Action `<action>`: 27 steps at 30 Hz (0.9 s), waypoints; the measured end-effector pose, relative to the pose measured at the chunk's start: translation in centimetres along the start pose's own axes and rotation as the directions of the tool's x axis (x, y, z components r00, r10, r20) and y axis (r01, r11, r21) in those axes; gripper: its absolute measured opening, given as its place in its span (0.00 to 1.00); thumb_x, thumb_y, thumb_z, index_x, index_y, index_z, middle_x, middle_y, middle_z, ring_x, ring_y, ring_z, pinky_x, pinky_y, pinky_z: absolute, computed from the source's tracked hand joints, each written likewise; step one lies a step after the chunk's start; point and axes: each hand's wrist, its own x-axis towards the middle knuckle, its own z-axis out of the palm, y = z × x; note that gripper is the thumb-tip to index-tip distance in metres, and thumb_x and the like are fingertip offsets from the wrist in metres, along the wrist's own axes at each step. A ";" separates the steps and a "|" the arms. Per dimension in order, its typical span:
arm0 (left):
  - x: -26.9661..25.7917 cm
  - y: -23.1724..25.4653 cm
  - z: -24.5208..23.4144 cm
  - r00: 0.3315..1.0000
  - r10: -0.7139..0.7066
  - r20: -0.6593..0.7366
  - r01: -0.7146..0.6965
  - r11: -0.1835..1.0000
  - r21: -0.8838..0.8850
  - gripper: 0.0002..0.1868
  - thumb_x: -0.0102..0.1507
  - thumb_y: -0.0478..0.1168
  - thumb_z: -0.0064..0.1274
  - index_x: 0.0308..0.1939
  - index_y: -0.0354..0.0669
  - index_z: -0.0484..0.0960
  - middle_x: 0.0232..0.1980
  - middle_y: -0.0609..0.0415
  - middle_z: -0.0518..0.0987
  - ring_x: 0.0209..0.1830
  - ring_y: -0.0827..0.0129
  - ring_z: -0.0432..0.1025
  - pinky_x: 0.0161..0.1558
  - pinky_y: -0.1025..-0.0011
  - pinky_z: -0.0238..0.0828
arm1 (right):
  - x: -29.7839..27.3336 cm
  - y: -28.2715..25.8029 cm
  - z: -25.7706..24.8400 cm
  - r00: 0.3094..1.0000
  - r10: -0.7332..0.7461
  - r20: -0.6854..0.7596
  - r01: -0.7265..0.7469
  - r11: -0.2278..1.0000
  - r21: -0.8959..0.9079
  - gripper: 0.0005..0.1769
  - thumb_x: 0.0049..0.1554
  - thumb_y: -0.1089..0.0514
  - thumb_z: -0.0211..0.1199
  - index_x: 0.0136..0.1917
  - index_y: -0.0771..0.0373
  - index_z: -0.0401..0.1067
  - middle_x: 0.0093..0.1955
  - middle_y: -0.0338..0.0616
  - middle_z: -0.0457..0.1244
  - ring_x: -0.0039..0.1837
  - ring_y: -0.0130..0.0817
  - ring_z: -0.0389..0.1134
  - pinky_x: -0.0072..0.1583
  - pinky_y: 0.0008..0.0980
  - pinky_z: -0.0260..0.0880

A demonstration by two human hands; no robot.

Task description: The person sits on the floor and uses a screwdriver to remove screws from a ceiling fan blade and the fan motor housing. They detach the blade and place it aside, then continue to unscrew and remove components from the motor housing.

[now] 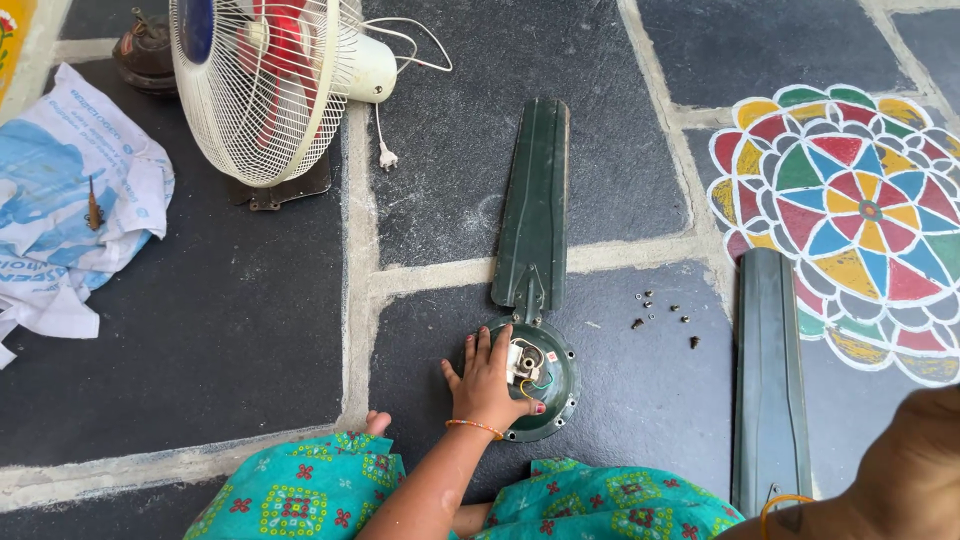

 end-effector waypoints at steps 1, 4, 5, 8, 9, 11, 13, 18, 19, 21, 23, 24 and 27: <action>0.0 0.0 0.0 1.000 -0.001 0.000 0.001 1.000 0.005 0.71 0.39 0.62 0.78 0.78 0.69 0.46 0.83 0.47 0.47 0.84 0.53 0.37 0.72 0.28 0.27 | -0.3 -0.4 0.0 0.998 -0.060 0.005 0.060 0.992 -0.113 0.18 0.74 0.71 0.41 0.42 0.57 0.58 0.41 0.34 0.52 0.43 0.15 0.53 0.45 0.18 0.53; 0.0 0.0 -0.1 1.000 -0.007 0.005 0.007 1.000 0.013 0.72 0.39 0.62 0.78 0.78 0.69 0.45 0.83 0.47 0.47 0.84 0.53 0.37 0.72 0.28 0.28 | -0.8 -0.1 0.0 0.969 -0.242 0.039 0.223 0.804 -0.550 0.17 0.72 0.71 0.42 0.43 0.57 0.59 0.41 0.35 0.53 0.44 0.16 0.54 0.46 0.18 0.55; 0.0 0.0 -0.1 1.000 -0.008 0.007 0.008 1.000 0.016 0.72 0.39 0.62 0.78 0.78 0.70 0.45 0.83 0.48 0.46 0.84 0.53 0.37 0.72 0.28 0.28 | -0.8 0.3 0.0 0.962 -0.267 0.050 0.242 0.755 -0.609 0.16 0.72 0.71 0.43 0.43 0.57 0.59 0.42 0.35 0.53 0.45 0.16 0.54 0.46 0.18 0.55; 0.1 0.1 0.0 1.000 -0.010 0.012 0.009 1.000 0.019 0.72 0.39 0.63 0.78 0.78 0.70 0.45 0.83 0.48 0.46 0.84 0.53 0.37 0.72 0.28 0.28 | -0.8 1.5 -0.3 0.954 -0.293 0.065 0.255 0.675 -0.692 0.14 0.71 0.71 0.44 0.44 0.57 0.59 0.43 0.35 0.54 0.46 0.17 0.55 0.47 0.19 0.57; 0.1 0.1 0.0 1.000 -0.009 0.011 0.009 1.000 0.019 0.72 0.39 0.63 0.78 0.78 0.70 0.45 0.83 0.48 0.46 0.84 0.53 0.37 0.72 0.28 0.28 | -0.8 1.9 -0.4 0.952 -0.298 0.070 0.258 0.659 -0.706 0.14 0.71 0.71 0.45 0.44 0.58 0.60 0.43 0.35 0.54 0.46 0.17 0.55 0.48 0.19 0.57; 0.0 0.0 0.0 1.000 -0.014 0.014 0.014 1.000 0.019 0.72 0.39 0.63 0.78 0.78 0.70 0.45 0.83 0.48 0.46 0.84 0.53 0.37 0.72 0.28 0.28 | -1.0 2.6 -0.9 0.946 -0.314 0.079 0.269 0.627 -0.731 0.13 0.70 0.71 0.45 0.45 0.58 0.60 0.44 0.36 0.55 0.47 0.18 0.56 0.48 0.19 0.58; 0.1 0.0 0.0 1.000 -0.017 0.020 0.016 1.000 0.015 0.72 0.39 0.63 0.78 0.78 0.70 0.45 0.83 0.49 0.46 0.84 0.53 0.37 0.73 0.28 0.27 | -1.1 3.1 -1.3 0.943 -0.320 0.092 0.278 0.606 -0.745 0.12 0.69 0.70 0.46 0.46 0.58 0.61 0.44 0.36 0.55 0.47 0.18 0.57 0.49 0.19 0.59; 0.1 0.0 0.0 1.000 -0.011 0.009 0.011 1.000 0.023 0.72 0.39 0.63 0.77 0.78 0.69 0.45 0.83 0.48 0.46 0.84 0.53 0.37 0.73 0.28 0.27 | -0.8 4.0 -1.6 0.940 -0.318 0.121 0.292 0.569 -0.769 0.09 0.68 0.70 0.48 0.47 0.59 0.62 0.46 0.37 0.56 0.49 0.19 0.58 0.50 0.20 0.61; 0.1 -0.1 0.0 1.000 -0.008 0.005 0.008 1.000 0.025 0.72 0.39 0.63 0.77 0.78 0.69 0.45 0.83 0.48 0.46 0.84 0.53 0.37 0.72 0.28 0.27 | -0.8 4.1 -1.7 0.942 -0.311 0.126 0.287 0.556 -0.780 0.09 0.67 0.70 0.49 0.47 0.59 0.62 0.46 0.37 0.57 0.50 0.20 0.59 0.50 0.20 0.62; 0.2 -0.1 0.1 1.000 -0.010 0.008 0.010 1.000 0.022 0.71 0.39 0.63 0.77 0.78 0.69 0.45 0.83 0.49 0.46 0.84 0.53 0.37 0.73 0.28 0.27 | -1.0 4.3 -1.1 0.939 -0.315 0.136 0.293 0.531 -0.795 0.08 0.67 0.70 0.49 0.48 0.59 0.62 0.47 0.37 0.57 0.50 0.20 0.59 0.51 0.20 0.63; 0.3 0.0 0.3 1.000 -0.010 0.013 0.010 1.000 0.017 0.71 0.39 0.63 0.77 0.78 0.69 0.45 0.83 0.49 0.46 0.84 0.53 0.37 0.73 0.28 0.27 | -1.2 4.3 -0.7 0.938 -0.316 0.145 0.294 0.500 -0.815 0.07 0.66 0.70 0.50 0.48 0.59 0.63 0.48 0.37 0.58 0.51 0.21 0.60 0.51 0.20 0.64; 0.3 0.0 0.3 1.000 -0.012 0.015 0.012 1.000 0.015 0.71 0.39 0.63 0.77 0.78 0.69 0.45 0.83 0.49 0.46 0.84 0.53 0.37 0.73 0.28 0.27 | -1.5 4.5 -0.7 0.936 -0.321 0.145 0.292 0.478 -0.828 0.07 0.66 0.70 0.51 0.49 0.59 0.63 0.48 0.38 0.58 0.51 0.21 0.60 0.52 0.21 0.64; 0.2 -0.4 0.3 1.000 0.001 -0.008 -0.001 1.000 0.017 0.71 0.40 0.63 0.77 0.78 0.68 0.46 0.83 0.47 0.46 0.84 0.52 0.36 0.72 0.28 0.27 | -2.2 4.9 -0.9 0.934 -0.329 0.142 0.279 0.420 -0.864 0.06 0.64 0.70 0.52 0.50 0.60 0.64 0.49 0.38 0.59 0.52 0.22 0.61 0.53 0.21 0.65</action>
